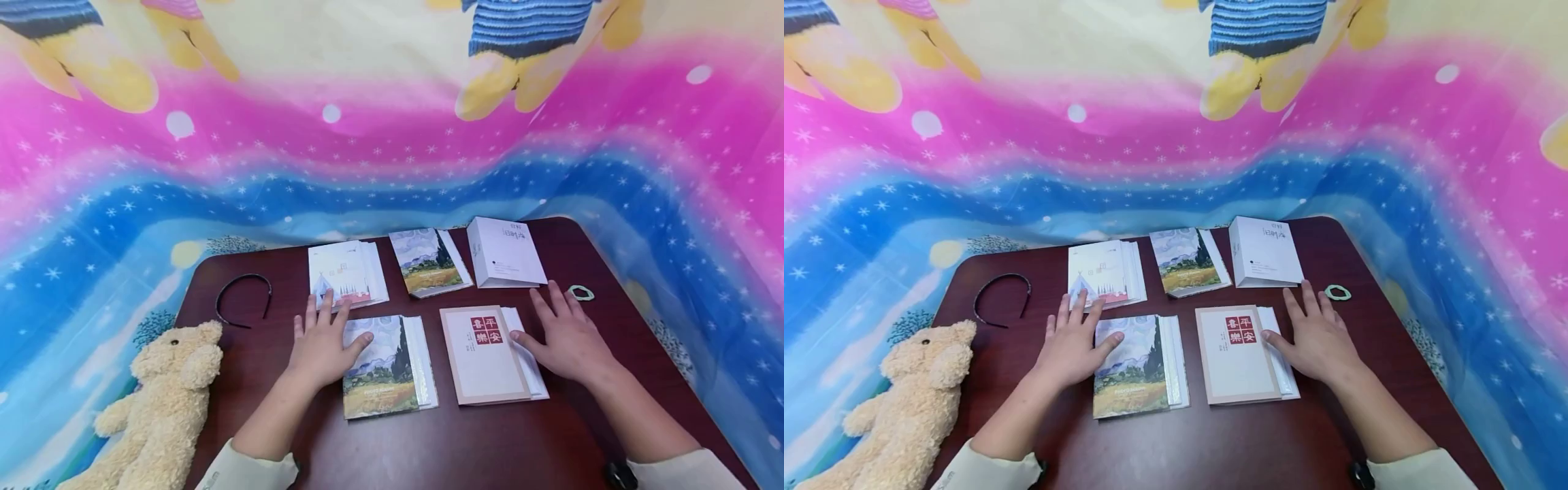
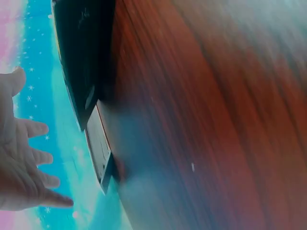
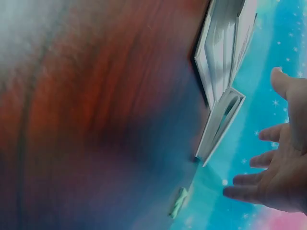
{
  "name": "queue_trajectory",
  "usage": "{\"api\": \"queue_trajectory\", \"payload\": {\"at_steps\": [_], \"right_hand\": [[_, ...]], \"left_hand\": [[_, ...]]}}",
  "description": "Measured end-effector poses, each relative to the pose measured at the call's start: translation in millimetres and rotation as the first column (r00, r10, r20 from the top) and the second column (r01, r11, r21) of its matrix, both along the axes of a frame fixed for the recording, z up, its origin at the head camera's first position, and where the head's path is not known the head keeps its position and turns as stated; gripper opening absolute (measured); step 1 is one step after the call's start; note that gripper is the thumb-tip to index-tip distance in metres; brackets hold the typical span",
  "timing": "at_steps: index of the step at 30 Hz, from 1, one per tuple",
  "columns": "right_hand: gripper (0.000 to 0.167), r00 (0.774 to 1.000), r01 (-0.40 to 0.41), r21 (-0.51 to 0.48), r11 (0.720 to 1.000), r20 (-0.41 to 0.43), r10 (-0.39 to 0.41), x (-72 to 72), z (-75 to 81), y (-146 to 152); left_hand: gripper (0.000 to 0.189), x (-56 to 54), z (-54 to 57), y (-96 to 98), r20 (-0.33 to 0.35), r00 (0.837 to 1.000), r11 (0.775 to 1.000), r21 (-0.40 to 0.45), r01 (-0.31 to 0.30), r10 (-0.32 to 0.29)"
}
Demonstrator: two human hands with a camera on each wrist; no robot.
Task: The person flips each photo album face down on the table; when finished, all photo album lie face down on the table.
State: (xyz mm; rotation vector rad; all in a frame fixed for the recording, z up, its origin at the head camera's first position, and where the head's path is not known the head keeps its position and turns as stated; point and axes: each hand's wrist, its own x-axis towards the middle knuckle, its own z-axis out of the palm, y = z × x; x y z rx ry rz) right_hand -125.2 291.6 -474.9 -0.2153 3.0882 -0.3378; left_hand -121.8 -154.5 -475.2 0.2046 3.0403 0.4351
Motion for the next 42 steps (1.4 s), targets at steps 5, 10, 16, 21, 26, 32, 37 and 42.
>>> {"api": "queue_trajectory", "payload": {"at_steps": [5, 10, 16, 21, 26, 32, 37, 42], "right_hand": [[0.105, 1.000, 0.015, -0.067, 0.998, 0.009, -0.015, 2.8, -4.6, 2], [0.101, 1.000, 0.023, -0.127, 0.992, 0.004, -0.022, 6.2, -4.4, -1], [0.095, 1.000, 0.013, -0.171, 0.985, 0.012, -0.011, 8.7, -5.2, -3], [0.092, 1.000, 0.004, -0.182, 0.983, 0.017, -0.001, 10.0, -6.9, -6], [0.092, 0.999, 0.009, -0.188, 0.982, 0.034, -0.003, 11.4, -8.3, -8], [0.089, 0.998, 0.004, -0.226, 0.974, 0.054, 0.009, 13.5, -9.3, -12], [0.088, 0.996, 0.009, -0.258, 0.966, 0.087, 0.014, 14.4, -10.0, -14], [0.087, 0.994, 0.014, -0.294, 0.956, 0.110, 0.020, 14.7, -10.3, -15]], "left_hand": [[0.083, 0.9, 3.1, 10.1, 0.020, 0.999, 0.986, 0.166, 0.035, -0.039], [0.074, 1.8, 6.8, 21.2, 0.027, 0.998, 0.943, 0.329, 0.040, -0.052], [0.065, 0.8, 6.2, 34.7, 0.003, 0.997, 0.894, 0.443, 0.063, -0.072], [0.062, -0.4, 1.7, 44.8, 0.013, 0.996, 0.887, 0.456, 0.074, -0.090], [0.063, -0.6, -0.9, 55.3, 0.045, 0.991, 0.874, 0.477, 0.092, -0.129], [0.064, 0.8, -2.5, 66.2, 0.056, 0.985, 0.849, 0.517, 0.110, -0.161], [0.065, 1.6, -5.8, 73.5, 0.062, 0.980, 0.834, 0.537, 0.126, -0.188], [0.064, 2.2, -7.1, 81.2, 0.073, 0.971, 0.807, 0.572, 0.147, -0.229]]}}
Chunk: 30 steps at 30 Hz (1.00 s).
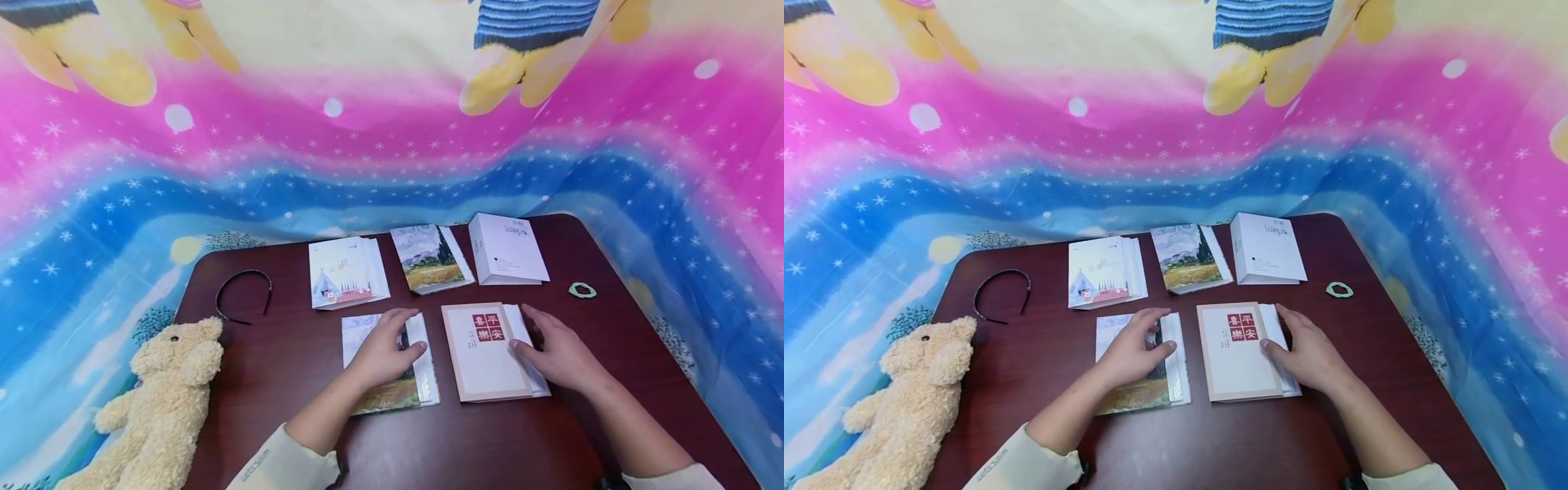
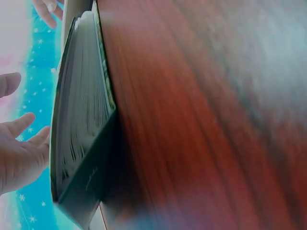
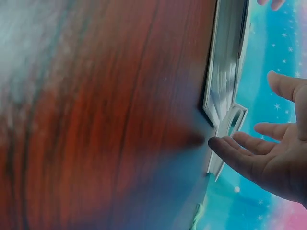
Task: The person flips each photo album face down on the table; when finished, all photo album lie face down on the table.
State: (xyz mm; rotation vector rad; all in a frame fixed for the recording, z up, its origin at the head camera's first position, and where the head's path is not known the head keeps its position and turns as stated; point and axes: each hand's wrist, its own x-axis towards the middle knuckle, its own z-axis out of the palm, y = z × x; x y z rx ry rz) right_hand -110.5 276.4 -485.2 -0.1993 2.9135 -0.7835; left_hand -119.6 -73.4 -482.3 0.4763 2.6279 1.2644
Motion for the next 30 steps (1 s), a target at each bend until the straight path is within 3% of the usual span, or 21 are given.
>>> {"api": "queue_trajectory", "payload": {"at_steps": [6, 19, 30], "right_hand": [[0.086, 1.000, 0.001, -0.035, 0.999, 0.008, 0.000, -0.8, -1.4, 0], [0.086, 1.000, 0.007, -0.069, 0.998, 0.028, -0.005, 1.5, -6.4, 1], [0.088, 0.999, 0.007, -0.085, 0.996, 0.046, -0.003, 4.2, -6.7, 0]], "left_hand": [[0.065, 1.7, -1.0, 9.7, 0.065, 0.998, 0.999, 0.054, 0.008, -0.012], [0.065, 1.0, -8.7, 29.1, 0.120, 0.992, 0.998, 0.045, 0.036, -0.041], [0.064, 0.9, -10.5, 44.2, 0.077, 0.992, 0.995, 0.012, 0.097, -0.098]]}}
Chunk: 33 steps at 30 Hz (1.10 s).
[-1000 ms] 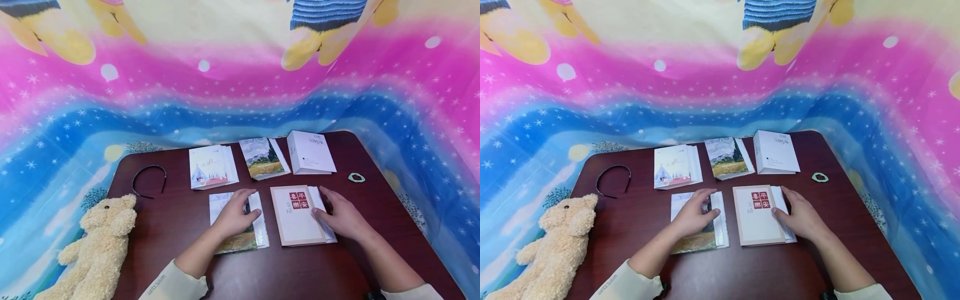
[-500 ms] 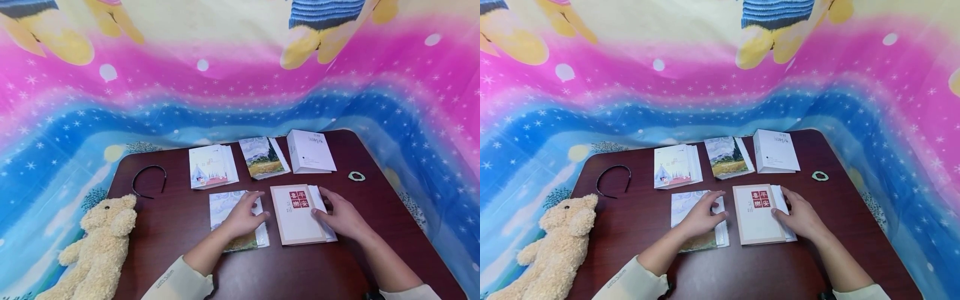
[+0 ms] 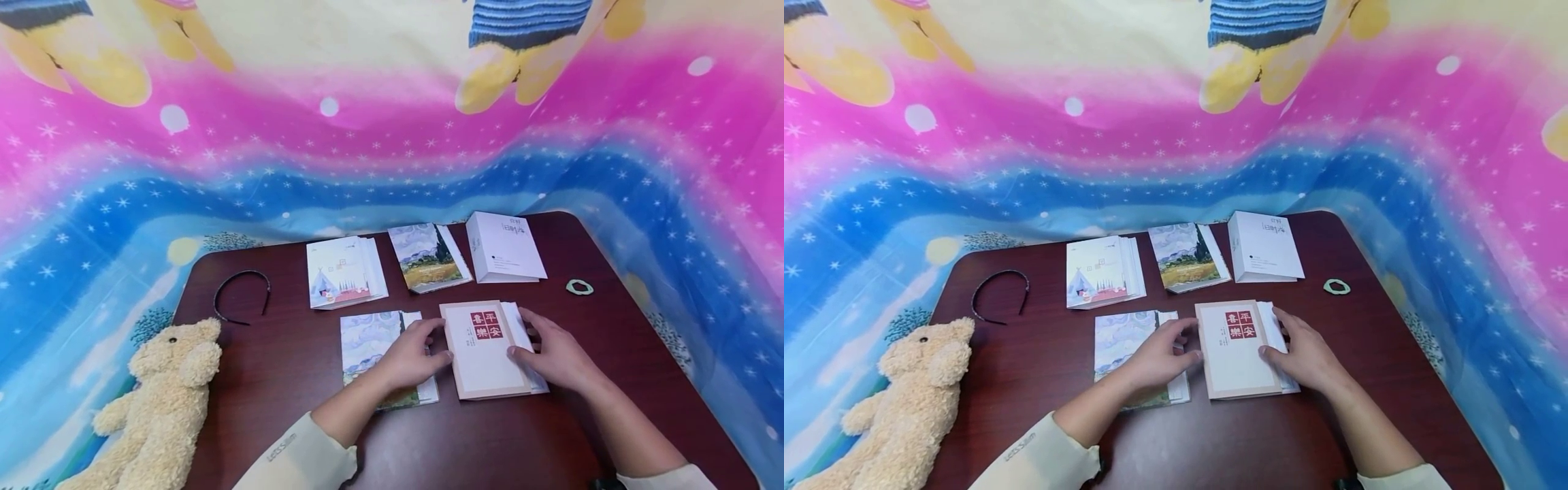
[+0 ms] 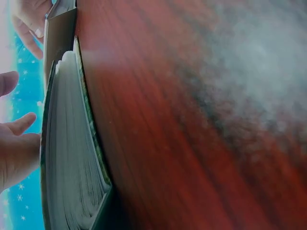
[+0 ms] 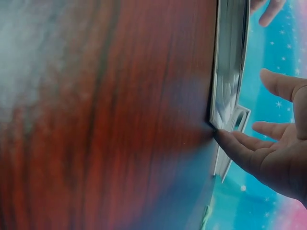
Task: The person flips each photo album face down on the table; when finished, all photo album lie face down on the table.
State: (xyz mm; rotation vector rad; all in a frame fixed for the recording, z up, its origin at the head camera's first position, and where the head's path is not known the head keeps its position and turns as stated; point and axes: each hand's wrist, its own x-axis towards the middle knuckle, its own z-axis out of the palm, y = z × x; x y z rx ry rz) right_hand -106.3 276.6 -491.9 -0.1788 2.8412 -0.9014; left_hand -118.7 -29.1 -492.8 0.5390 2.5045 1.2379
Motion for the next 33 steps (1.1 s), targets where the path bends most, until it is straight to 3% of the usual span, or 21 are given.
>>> {"api": "queue_trajectory", "payload": {"at_steps": [18, 33], "right_hand": [[0.090, 1.000, -0.004, 0.018, 1.000, 0.030, 0.003, 3.1, -3.8, -1], [0.088, 0.999, -0.029, -0.010, 1.000, 0.034, 0.030, 3.2, -5.3, -5]], "left_hand": [[0.063, 0.2, -0.5, 15.8, 0.036, 0.999, 0.999, -0.028, 0.020, -0.019], [0.062, 2.0, 1.6, 19.3, 0.026, 0.999, 0.997, 0.067, 0.039, -0.041]]}}
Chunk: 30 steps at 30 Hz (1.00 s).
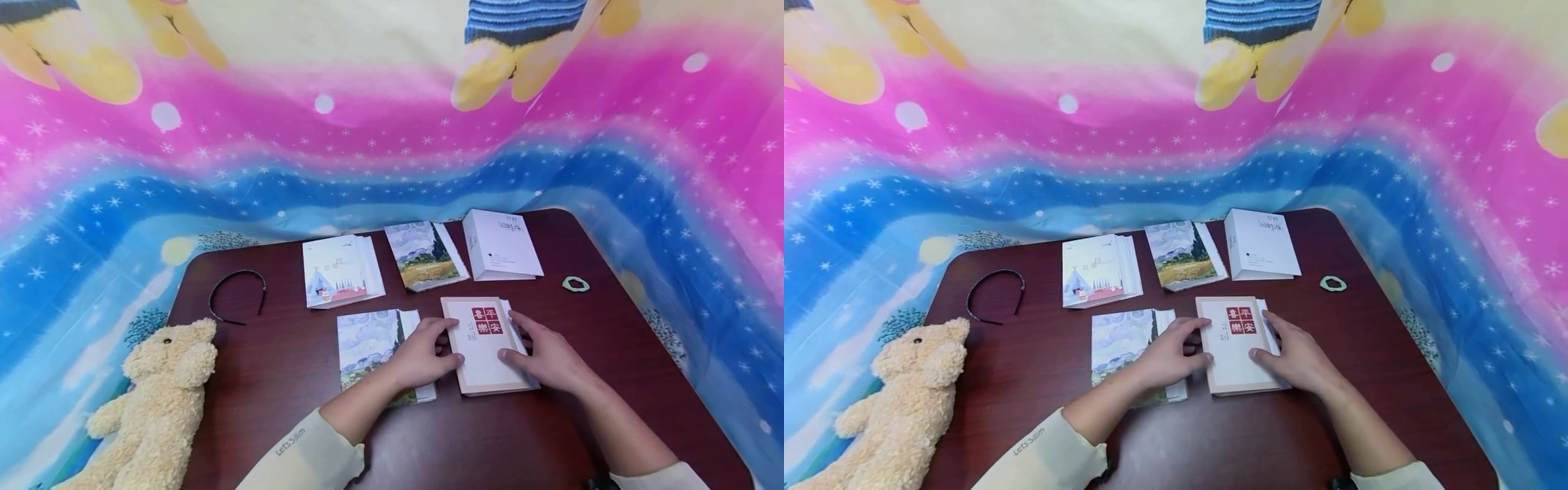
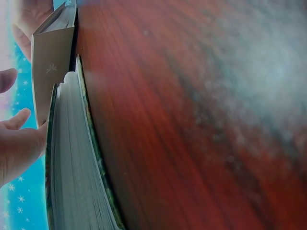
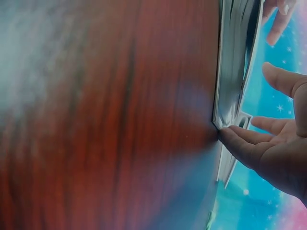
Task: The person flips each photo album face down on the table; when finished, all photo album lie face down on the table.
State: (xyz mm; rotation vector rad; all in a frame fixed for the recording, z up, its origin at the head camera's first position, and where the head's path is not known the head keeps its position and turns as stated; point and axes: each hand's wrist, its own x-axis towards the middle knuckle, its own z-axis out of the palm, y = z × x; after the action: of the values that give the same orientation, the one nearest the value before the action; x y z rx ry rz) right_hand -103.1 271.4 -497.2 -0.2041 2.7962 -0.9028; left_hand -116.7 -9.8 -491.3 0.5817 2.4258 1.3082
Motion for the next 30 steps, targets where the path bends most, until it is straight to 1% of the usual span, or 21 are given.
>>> {"api": "queue_trajectory", "payload": {"at_steps": [7, 12, 15, 18, 25, 30], "right_hand": [[0.085, 0.999, -0.025, -0.008, 1.000, -0.028, 0.024, 0.1, -0.3, -1.6], [0.083, 0.999, -0.022, -0.010, 1.000, -0.027, 0.022, 0.4, -0.5, -2.6], [0.082, 0.999, -0.027, -0.019, 0.999, -0.026, 0.027, -0.2, -0.8, -3.6], [0.082, 1.000, -0.026, -0.028, 0.999, -0.018, 0.025, -1.2, -0.8, -4.5], [0.081, 0.999, -0.029, -0.036, 0.999, 0.015, 0.030, -2.7, 2.1, -5.6], [0.080, 0.999, -0.031, -0.069, 0.997, 0.027, 0.033, -3.7, 3.9, -7.6]], "left_hand": [[0.065, 0.1, -0.6, 1.7, -0.001, 1.000, 0.999, 0.030, 0.010, -0.010], [0.064, 0.1, -0.3, 2.0, -0.007, 1.000, 0.999, 0.048, 0.018, -0.018], [0.063, 0.0, 0.3, 2.8, -0.008, 1.000, 0.997, 0.078, 0.017, -0.016], [0.064, -0.1, 0.9, 3.4, 0.005, 1.000, 0.993, 0.115, 0.010, -0.011], [0.069, 0.5, 2.7, 3.8, 0.099, 0.995, 0.968, 0.249, -0.016, -0.009], [0.071, 0.2, 4.0, 2.2, 0.092, 0.996, 0.961, 0.277, -0.015, -0.011]]}}
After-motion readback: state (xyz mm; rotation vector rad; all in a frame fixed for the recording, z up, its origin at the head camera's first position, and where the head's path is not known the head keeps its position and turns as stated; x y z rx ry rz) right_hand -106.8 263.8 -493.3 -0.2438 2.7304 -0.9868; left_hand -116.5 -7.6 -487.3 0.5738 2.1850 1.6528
